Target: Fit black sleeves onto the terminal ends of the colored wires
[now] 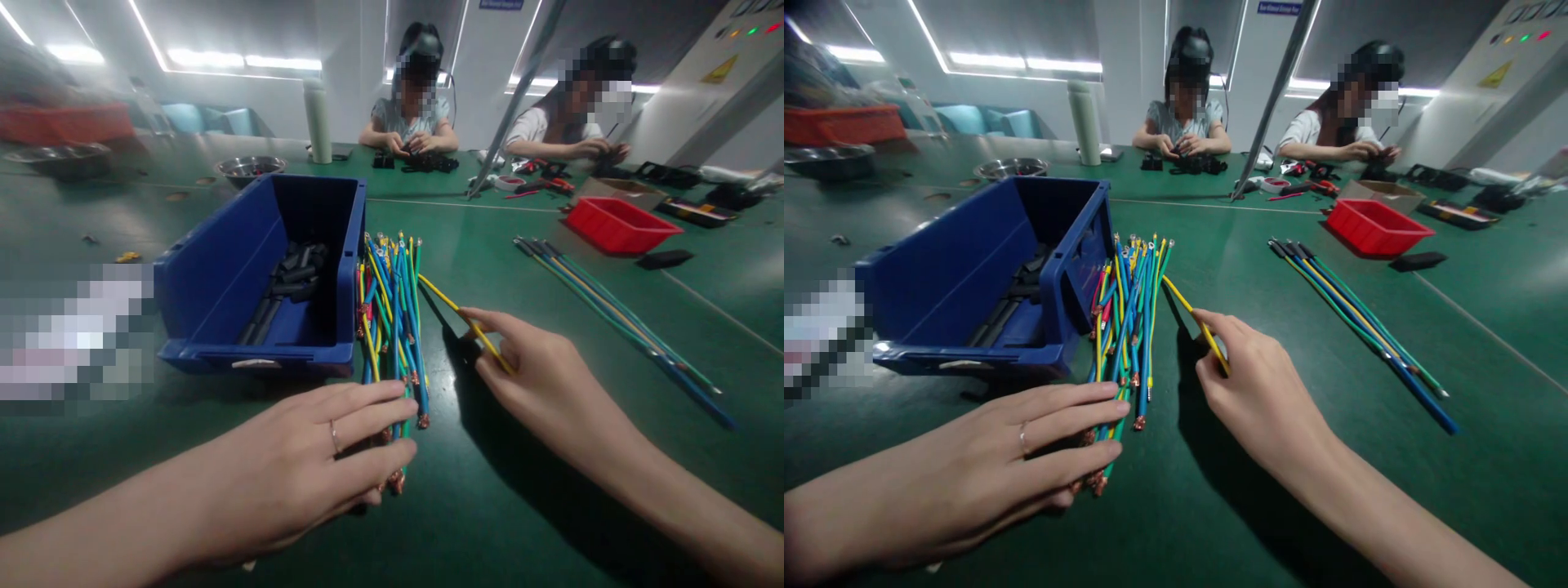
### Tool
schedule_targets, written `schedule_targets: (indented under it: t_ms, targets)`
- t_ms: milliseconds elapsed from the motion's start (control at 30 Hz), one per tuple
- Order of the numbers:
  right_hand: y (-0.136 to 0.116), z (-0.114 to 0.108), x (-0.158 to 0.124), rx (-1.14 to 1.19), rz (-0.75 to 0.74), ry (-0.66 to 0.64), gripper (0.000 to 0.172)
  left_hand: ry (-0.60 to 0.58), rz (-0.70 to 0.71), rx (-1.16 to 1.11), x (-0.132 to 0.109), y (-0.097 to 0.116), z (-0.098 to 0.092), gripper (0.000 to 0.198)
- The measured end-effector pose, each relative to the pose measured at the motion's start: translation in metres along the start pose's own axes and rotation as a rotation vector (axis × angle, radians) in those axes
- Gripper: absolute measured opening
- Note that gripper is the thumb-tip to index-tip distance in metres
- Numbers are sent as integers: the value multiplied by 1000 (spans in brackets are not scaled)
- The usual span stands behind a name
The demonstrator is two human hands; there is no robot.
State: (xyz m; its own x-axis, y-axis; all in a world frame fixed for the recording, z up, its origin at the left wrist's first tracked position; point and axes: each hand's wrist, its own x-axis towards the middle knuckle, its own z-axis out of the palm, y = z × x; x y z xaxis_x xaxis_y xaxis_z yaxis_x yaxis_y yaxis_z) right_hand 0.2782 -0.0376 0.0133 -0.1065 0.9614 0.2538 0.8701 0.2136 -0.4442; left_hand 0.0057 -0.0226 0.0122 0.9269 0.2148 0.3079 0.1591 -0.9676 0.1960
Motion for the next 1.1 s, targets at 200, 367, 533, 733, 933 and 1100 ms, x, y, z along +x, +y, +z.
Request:
schedule_targets:
  t_ms: [200,367,533,733,933,1100]
  targets:
    - [-3,-10,5,380,268,27,42,3,12,-2,-2,-2,1,31]
    - [-4,0,0,489,213,46,44,57,3,11,-1,-2,2,30]
    - [-2,4,-4,424,115,63,42,29,-2,0,-2,-2,2,30]
    - [-5,3,-5,404,5,76,30,15,-10,1,-3,-2,0,30]
    - [-17,0,-9,423,-390,-9,29,-47,-81,-183,-5,0,-3,35]
    - [-15,5,-16,394,-667,-41,43,58,-249,-412,-15,3,-7,43]
